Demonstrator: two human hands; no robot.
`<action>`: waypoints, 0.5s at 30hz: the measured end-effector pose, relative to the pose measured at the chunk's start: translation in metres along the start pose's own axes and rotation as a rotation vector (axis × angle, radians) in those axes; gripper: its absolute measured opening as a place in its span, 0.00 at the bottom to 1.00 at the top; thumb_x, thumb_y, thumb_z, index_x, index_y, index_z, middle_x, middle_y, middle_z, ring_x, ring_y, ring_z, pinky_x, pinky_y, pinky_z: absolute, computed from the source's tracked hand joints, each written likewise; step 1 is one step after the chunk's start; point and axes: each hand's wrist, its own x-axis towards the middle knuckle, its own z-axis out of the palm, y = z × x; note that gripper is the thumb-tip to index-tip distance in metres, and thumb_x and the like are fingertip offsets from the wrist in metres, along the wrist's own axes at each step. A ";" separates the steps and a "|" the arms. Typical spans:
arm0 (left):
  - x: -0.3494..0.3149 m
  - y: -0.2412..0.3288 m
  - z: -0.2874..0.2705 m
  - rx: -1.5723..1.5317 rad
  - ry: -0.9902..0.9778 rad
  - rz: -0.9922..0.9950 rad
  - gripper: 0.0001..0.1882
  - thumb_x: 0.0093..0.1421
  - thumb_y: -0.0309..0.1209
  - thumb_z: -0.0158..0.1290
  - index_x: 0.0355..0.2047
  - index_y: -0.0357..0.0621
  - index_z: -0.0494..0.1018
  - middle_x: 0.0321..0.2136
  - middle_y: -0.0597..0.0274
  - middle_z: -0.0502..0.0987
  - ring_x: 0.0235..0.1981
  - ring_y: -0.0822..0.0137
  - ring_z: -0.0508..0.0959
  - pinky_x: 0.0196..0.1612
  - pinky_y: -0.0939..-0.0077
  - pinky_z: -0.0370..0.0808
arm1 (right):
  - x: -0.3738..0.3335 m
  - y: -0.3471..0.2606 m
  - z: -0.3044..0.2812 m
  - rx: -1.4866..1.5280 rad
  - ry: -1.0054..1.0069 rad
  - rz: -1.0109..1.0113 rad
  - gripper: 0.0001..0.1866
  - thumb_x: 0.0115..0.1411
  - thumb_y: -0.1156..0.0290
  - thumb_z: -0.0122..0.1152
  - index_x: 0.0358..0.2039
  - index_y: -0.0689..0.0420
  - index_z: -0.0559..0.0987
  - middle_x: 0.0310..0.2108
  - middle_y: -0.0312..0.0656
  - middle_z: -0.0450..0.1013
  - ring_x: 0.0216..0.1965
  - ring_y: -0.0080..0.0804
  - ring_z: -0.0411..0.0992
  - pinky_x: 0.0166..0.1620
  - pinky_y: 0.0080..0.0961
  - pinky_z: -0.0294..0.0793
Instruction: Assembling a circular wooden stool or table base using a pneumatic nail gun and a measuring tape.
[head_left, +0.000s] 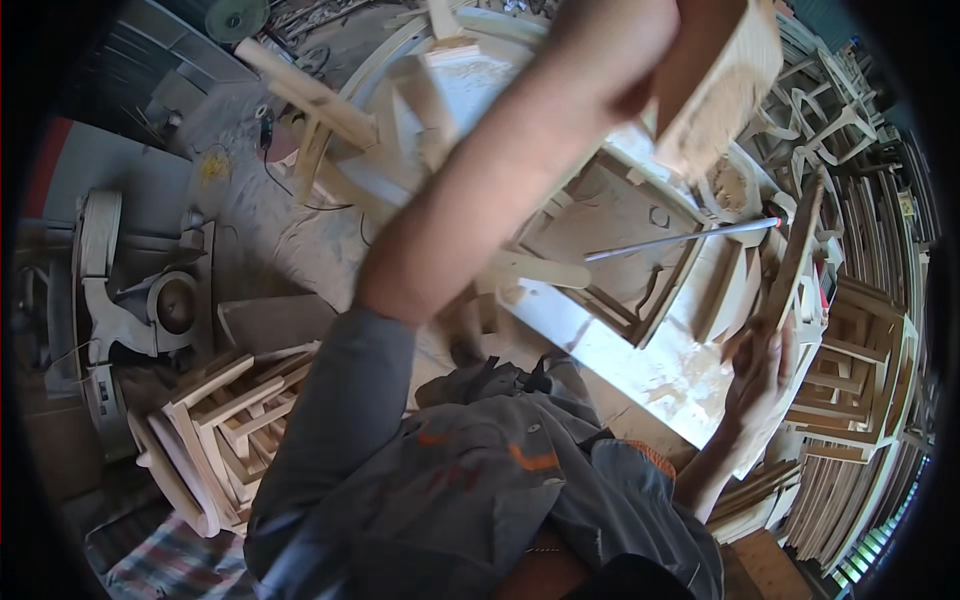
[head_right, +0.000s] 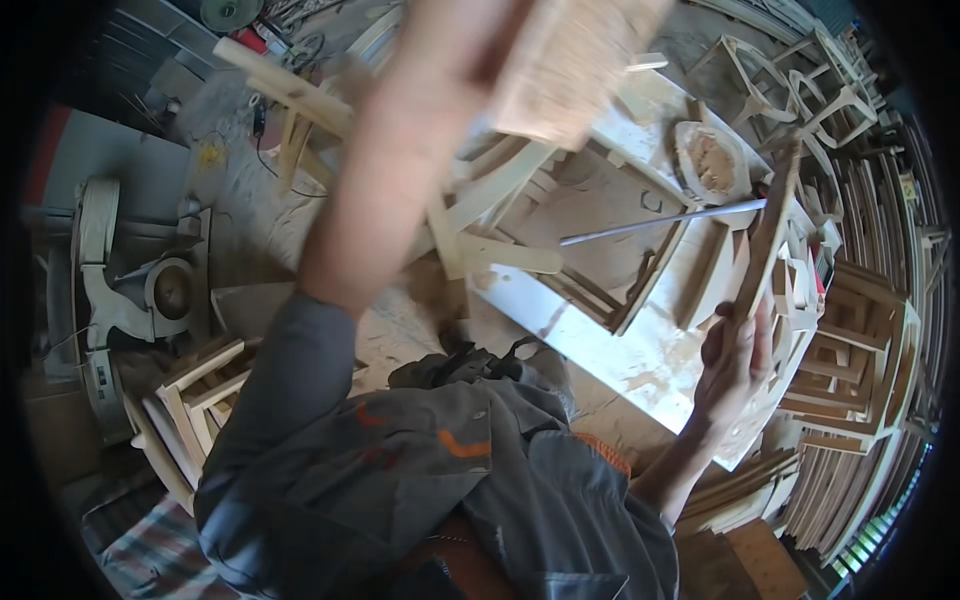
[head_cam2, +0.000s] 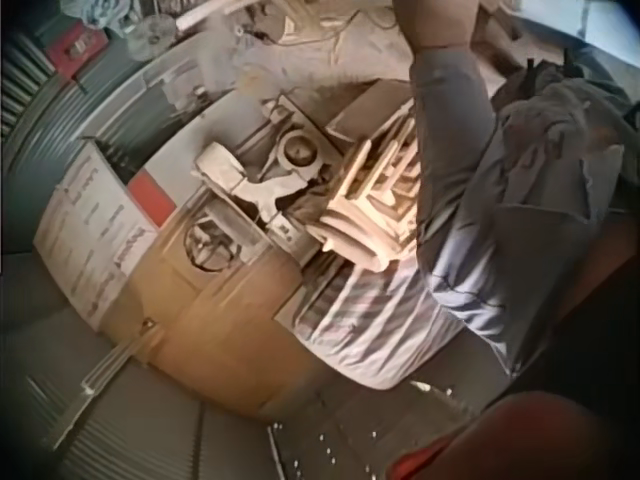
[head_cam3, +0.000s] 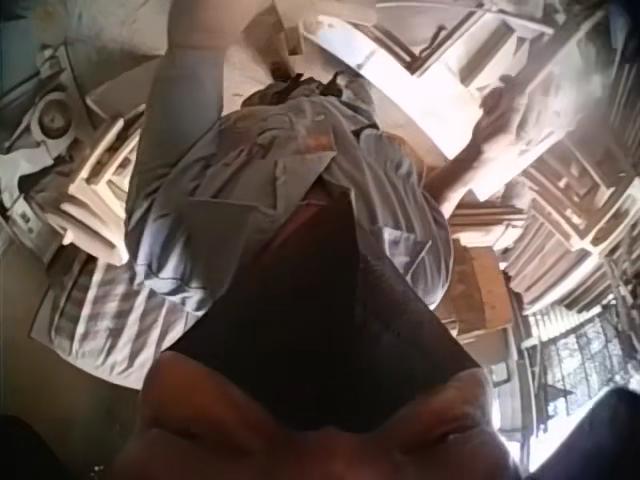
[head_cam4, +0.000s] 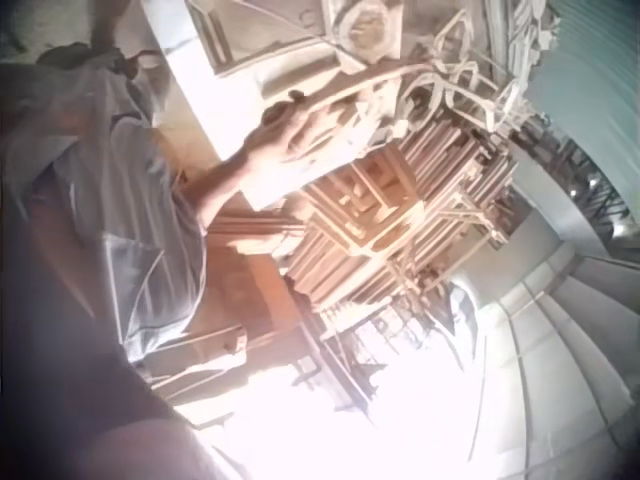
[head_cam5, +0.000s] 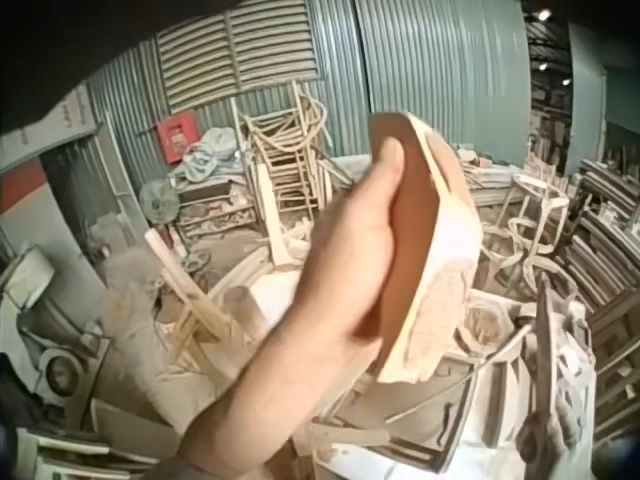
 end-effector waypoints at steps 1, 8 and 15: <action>-0.013 0.040 -0.022 0.078 -0.139 0.067 0.23 0.72 0.48 0.38 0.38 0.40 0.71 0.27 0.60 0.75 0.26 0.70 0.80 0.27 0.82 0.80 | -0.006 0.000 0.021 0.039 0.058 0.011 0.24 0.70 0.66 0.50 0.64 0.61 0.66 0.38 0.46 0.74 0.23 0.17 0.61 0.23 0.12 0.58; -0.090 0.167 -0.177 0.185 0.241 0.292 0.17 0.72 0.39 0.43 0.48 0.38 0.73 0.33 0.60 0.80 0.29 0.69 0.81 0.30 0.78 0.81 | -0.032 -0.002 0.102 0.125 -0.001 0.035 0.23 0.72 0.63 0.46 0.63 0.60 0.64 0.41 0.48 0.71 0.26 0.21 0.62 0.27 0.13 0.63; -0.100 0.053 -0.332 0.078 0.179 -0.452 0.23 0.67 0.43 0.52 0.55 0.41 0.70 0.45 0.59 0.78 0.44 0.69 0.79 0.46 0.72 0.77 | -0.026 0.025 0.142 0.125 0.221 0.045 0.22 0.71 0.63 0.48 0.63 0.56 0.66 0.40 0.48 0.74 0.23 0.18 0.62 0.23 0.12 0.60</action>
